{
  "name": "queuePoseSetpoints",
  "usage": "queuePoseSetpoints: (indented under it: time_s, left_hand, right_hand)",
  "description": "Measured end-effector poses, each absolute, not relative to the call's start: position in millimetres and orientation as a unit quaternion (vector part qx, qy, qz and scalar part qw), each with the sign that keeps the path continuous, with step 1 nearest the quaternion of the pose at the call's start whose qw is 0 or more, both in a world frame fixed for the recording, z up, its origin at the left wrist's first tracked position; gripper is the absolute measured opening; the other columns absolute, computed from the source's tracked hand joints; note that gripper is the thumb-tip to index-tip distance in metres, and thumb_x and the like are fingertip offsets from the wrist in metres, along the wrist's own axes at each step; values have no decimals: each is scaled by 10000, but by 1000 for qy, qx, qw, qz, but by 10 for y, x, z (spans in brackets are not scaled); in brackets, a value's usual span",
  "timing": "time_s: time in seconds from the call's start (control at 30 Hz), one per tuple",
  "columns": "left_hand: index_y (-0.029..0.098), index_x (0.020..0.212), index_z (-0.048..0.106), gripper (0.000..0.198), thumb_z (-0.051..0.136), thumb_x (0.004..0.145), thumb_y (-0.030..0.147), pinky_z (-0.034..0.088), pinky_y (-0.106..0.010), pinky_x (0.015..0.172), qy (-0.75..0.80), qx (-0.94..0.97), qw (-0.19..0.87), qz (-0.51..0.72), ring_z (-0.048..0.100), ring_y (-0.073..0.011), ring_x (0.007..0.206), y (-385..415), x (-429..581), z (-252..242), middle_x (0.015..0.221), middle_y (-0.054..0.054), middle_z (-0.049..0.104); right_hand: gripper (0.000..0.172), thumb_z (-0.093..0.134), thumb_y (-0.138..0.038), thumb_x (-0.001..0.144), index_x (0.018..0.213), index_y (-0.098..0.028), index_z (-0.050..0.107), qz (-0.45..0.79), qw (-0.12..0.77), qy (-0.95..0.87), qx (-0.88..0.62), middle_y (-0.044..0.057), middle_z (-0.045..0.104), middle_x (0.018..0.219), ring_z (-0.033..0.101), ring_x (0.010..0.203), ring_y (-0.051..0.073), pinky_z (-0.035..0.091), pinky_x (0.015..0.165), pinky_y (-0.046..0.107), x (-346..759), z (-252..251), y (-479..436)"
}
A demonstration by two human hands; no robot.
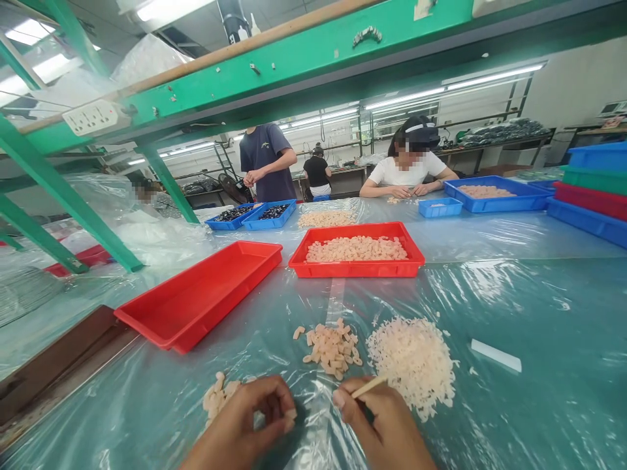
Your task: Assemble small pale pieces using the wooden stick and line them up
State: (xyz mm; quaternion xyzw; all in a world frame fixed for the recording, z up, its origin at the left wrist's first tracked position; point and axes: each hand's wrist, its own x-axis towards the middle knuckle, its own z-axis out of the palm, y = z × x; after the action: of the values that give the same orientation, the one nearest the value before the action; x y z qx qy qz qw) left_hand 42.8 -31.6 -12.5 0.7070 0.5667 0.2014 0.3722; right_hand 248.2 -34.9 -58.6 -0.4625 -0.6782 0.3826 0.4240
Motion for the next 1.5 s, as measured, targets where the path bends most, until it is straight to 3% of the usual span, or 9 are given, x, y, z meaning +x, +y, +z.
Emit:
queuePoseSetpoints:
  time_s: [0.13,0.27,0.63,0.83,0.97,1.07,1.23,1.37,1.5]
  left_hand:
    - [121,827,691,151,719,692,182,417,-213,621,483,604,534,341,537,-128,662,-297,629,-276,724,-26,613]
    - [106,698,697,248,857,573,247,420,-179,562,405,476,677,389,552,-83,555,-249,719,-410,630,-27,647]
    - [95,703,708,269,875,558,248,453,-162,521,374,433,719,395,572,-68,493,-225,767,-503,603,-46,677]
    - [105,712,652,306,842,606,320,437,-179,504,381,457,690,412,541,-81,488,-232,755,-434,563,-8,606]
    - [124,758,671,202,771,692,286,428,-196,583,456,543,574,409,547,-112,603,-241,712,-393,640,-16,607]
    - [127,796,720,91,686,733,183,423,-217,619,473,657,478,340,559,-147,677,-271,749,-399,753,-61,637]
    - [137,921,736,242,632,710,82,432,-239,648,465,762,394,218,577,-181,735,-304,821,-459,836,-89,636]
    - [134,984,715,296,701,689,150,433,-264,686,483,772,364,196,572,-205,768,-306,800,-457,880,-101,627]
    - [130,857,736,164,676,704,137,422,-240,651,491,770,353,202,569,-186,723,-308,790,-432,819,-81,619]
  right_hand:
    - [229,467,-308,890,825,-224,670,355,426,-722,-414,19,651,747,613,723,175,437,646,235,2455,-619,-353]
    - [174,519,-249,840,742,-215,659,333,417,-738,-413,10,646,703,619,672,159,440,616,225,2464,-586,-348]
    - [165,493,-76,675,644,-179,619,253,391,-767,-441,15,631,628,606,571,130,453,541,193,2454,-577,-317]
    - [184,445,-87,699,617,-203,562,210,410,-784,-417,-3,587,565,580,557,132,437,509,190,2505,-515,-301]
    - [196,417,-108,777,686,-218,552,155,398,-788,-444,9,597,642,592,615,153,456,548,225,2723,-410,-225]
    - [172,425,-165,818,730,-217,563,37,359,-781,-510,35,616,715,596,676,196,463,587,286,2963,-395,-137]
    - [238,397,-244,813,792,-166,620,-102,332,-732,-586,109,653,777,598,704,295,477,617,423,3246,-494,-26]
    - [271,395,-286,871,947,-191,638,22,389,-724,-570,98,678,955,640,873,270,520,711,369,3152,-460,-88]
    - [287,426,-351,903,771,-219,643,243,403,-720,-509,58,693,838,661,840,215,507,720,247,2836,-375,-251]
